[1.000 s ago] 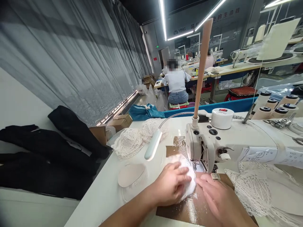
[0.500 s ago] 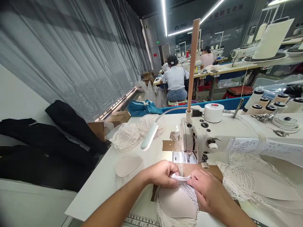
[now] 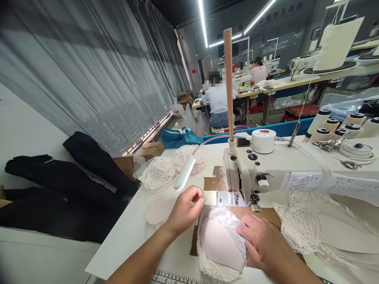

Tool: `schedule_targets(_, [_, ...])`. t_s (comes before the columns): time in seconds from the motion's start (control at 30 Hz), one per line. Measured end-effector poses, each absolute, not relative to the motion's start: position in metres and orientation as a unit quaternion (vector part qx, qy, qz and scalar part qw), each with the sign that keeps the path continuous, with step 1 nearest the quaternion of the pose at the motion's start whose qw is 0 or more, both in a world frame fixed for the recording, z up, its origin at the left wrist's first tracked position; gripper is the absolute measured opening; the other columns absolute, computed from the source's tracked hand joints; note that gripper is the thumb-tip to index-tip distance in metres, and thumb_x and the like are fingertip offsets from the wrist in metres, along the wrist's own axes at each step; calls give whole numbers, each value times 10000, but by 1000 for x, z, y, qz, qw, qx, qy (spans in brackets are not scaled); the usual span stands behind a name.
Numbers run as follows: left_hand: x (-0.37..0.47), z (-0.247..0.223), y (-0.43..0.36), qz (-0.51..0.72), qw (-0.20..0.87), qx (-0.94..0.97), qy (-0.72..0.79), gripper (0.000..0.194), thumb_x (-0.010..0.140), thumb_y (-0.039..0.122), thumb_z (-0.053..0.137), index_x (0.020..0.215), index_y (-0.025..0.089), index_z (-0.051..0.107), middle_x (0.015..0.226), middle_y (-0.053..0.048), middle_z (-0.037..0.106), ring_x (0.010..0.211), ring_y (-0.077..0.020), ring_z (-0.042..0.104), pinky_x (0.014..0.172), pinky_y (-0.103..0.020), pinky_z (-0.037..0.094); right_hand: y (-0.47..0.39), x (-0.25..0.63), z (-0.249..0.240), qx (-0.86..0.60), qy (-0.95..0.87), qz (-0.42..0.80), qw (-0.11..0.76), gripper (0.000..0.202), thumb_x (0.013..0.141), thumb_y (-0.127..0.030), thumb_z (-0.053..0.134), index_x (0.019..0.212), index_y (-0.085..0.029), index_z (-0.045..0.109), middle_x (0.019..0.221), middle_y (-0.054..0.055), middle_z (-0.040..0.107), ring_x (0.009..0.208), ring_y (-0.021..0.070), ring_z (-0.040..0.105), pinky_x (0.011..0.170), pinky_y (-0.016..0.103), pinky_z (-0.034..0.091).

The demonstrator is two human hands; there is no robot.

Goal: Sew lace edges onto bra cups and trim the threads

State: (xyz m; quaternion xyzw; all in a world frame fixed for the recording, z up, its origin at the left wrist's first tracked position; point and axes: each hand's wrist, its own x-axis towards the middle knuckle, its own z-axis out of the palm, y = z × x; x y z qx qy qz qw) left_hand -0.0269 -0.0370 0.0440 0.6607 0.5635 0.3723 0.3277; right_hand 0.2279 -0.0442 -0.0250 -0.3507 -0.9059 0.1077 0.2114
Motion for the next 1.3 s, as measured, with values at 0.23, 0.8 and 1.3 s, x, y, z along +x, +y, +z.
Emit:
schedule_targets(0.23, [21,22,-55,158,165,888,399,140,812,173,556,911,143,649,1059,-101,667,966,-248,595,911,-365,489,-38,232,-34,-381,-898,52,213,256,821,-109,382,834,-188,625,779,48,618,690,187,588,605,305,445])
schedule_targets(0.8, [10,15,-14,72,119,910,391,529,828,274,527,1340,140,514,1408,-86,524,1084,-290,535,925,-437,480,-30,217,-20,-445,-863,-39,237,412,803,-50,389,1021,-207,701,760,38,665,506,149,517,491,284,346])
schedule_targets(1.3, [3,19,-25,121,116,915,368,298,794,188,575,1090,173,614,1224,-97,610,1053,-252,557,913,-381,438,-32,232,-23,-418,-871,-37,257,385,865,-116,335,936,-206,702,818,53,736,665,179,696,541,276,517])
